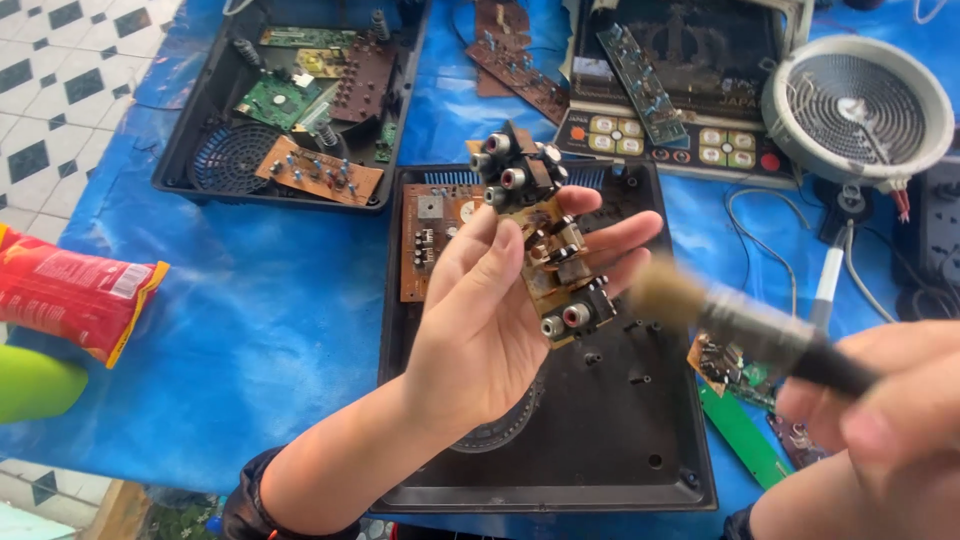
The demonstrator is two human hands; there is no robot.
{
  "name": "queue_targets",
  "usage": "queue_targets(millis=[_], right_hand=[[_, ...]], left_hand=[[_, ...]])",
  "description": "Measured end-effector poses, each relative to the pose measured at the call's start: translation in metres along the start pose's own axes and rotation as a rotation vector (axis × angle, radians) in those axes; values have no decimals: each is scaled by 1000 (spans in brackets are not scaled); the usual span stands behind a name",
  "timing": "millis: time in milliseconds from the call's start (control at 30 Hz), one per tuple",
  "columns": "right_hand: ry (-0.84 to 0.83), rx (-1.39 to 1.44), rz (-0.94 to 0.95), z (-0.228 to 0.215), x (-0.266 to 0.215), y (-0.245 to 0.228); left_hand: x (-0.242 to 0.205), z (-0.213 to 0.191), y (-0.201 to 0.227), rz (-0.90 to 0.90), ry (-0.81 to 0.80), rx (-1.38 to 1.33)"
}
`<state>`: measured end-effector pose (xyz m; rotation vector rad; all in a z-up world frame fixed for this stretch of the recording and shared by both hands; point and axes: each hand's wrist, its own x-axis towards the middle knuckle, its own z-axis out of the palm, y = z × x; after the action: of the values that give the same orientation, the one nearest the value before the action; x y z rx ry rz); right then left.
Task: The person is cleaning dust from multiple electronic circuit boards using a small brush, flipping them over to clean both sides.
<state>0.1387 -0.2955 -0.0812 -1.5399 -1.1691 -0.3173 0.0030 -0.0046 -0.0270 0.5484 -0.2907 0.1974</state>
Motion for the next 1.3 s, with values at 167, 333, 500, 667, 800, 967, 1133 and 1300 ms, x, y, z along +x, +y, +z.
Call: queue_targets(millis=[167,333,500,667,800,967,1133,1300], right_hand=[[-156,87,4,15,17,-24],[-137,188,-108,5,28,-16],[-144,329,-30,20,32,-20],[-22,249,19,17,21,-7],[-68,321,-55,26,31,-17],[37,77,-13,44,32,-32],[-62,226,-59,61,54,-54],[225,-66,62,88,53,-64]], left_hand=[[-1,0,-3,31,-8,33],[0,-7,-3,-1,-23,33],[2,-7,-5,-45,-14,-34],[10,-16,-8,2,-2,-49],[11,-18,-8,-38,-19,-53],[9,-23,-11,-59,-33,-70],[12,-22,-17,9,8,-135],[18,-28,-22,49,18,-138]])
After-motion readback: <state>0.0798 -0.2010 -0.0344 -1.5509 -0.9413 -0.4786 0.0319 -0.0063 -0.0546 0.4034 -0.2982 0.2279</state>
